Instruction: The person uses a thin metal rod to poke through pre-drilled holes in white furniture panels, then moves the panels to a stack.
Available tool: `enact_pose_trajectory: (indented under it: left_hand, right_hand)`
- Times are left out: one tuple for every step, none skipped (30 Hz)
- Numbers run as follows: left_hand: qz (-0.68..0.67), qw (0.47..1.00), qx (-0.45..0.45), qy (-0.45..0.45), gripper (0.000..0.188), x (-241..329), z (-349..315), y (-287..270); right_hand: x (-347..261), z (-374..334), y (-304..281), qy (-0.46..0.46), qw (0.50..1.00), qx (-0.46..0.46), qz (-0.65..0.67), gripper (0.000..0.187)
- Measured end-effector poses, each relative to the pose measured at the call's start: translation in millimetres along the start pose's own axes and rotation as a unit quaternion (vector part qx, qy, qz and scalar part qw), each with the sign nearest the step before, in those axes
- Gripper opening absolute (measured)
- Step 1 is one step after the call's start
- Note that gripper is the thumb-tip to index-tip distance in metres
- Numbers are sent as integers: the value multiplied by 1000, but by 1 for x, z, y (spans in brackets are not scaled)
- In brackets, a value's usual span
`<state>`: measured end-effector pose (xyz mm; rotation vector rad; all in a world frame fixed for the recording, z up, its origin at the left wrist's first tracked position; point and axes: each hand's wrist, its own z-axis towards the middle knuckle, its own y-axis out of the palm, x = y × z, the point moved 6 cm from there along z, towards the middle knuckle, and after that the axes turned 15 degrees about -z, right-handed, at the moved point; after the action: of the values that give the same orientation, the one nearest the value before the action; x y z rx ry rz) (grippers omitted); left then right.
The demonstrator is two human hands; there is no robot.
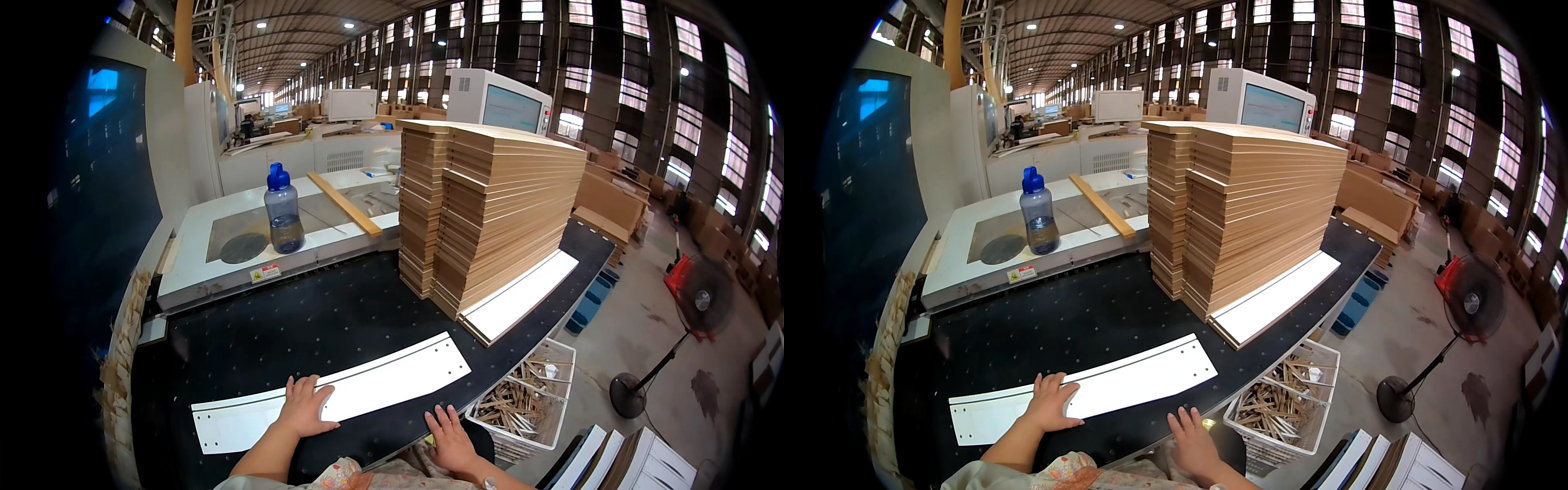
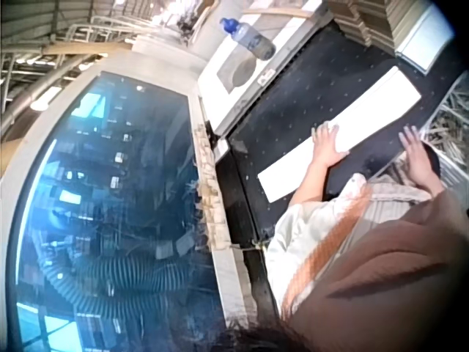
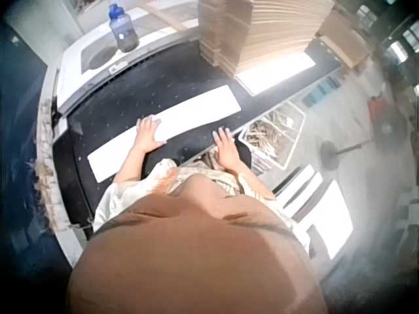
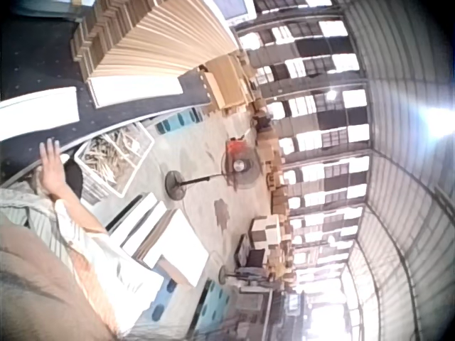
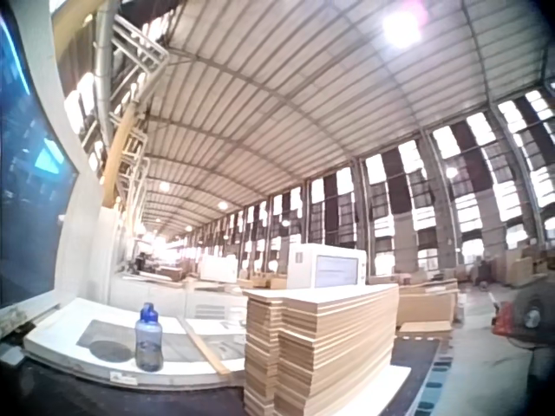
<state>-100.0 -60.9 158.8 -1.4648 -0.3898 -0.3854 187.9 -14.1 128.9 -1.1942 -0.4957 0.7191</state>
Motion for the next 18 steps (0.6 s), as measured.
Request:
enact_pose_trajectory:
  left_hand:
    - [22, 999, 25, 14, 79, 5, -2, -3]
    - [42, 996, 62, 46, 76, 13, -5, -7]
    - [44, 997, 49, 31, 76, 15, -7, -7]
    - [55, 995, 72, 35, 74, 21, -11, -9]
    - [74, 988, 112, 70, 73, 31, -15, -13]
    - [67, 986, 130, 78, 67, 38, -19, -16]
    - [59, 992, 90, 71, 67, 42, -21, -13]
    - [72, 992, 95, 39, 65, 45, -24, -15]
    - [86, 987, 127, 52, 63, 53, -25, -19]
    - [101, 983, 147, 49, 58, 58, -27, -22]
    - [108, 971, 196, 81, 53, 67, -29, -24]
    - [173, 963, 184, 93, 59, 71, -29, -21]
    - [238, 949, 179, 104, 64, 74, -27, -16]
    - [230, 948, 166, 147, 64, 78, -26, -7]
    - [214, 927, 264, 156, 59, 78, -30, -12]
    - [193, 900, 359, 154, 54, 75, -40, -18]
    - [167, 864, 453, 141, 49, 70, -49, -20]
    - [279, 937, 198, 73, 60, 56, -33, 5]
  right_hand:
    - [-1, 1, -3, 1, 1000, 2, -1, 72]
    - [-1, 2, -5, 9, 1000, -2, 4, 70]
    - [-2, 5, -8, 17, 1000, -7, 8, 68]
    - [-1, 8, -13, 22, 1000, -6, 6, 68]
    - [1, 14, -12, 35, 997, -60, 19, 67]
    - [4, 18, -12, 61, 991, -119, 23, 66]
    - [1, 28, -24, 44, 997, -67, 19, 60]
    - [-3, 40, -38, 36, 999, 10, 0, 55]
    - [-8, 57, -45, 20, 999, 48, 5, 55]
    - [-16, 72, -52, 1, 996, 81, 31, 56]
    - [-22, 91, -55, -30, 993, 94, 64, 62]
    - [-32, 108, -62, -90, 983, 146, 63, 68]
    - [-40, 125, -66, -103, 975, 182, 68, 76]
    - [-48, 138, -58, -119, 984, 121, 48, 79]
    - [-55, 151, -54, -138, 985, 100, 33, 82]
    - [-60, 153, -50, -155, 983, 85, 48, 81]
    - [-69, 159, -37, -170, 985, -6, 4, 79]
    - [-71, 153, -38, -176, 984, 24, -8, 72]
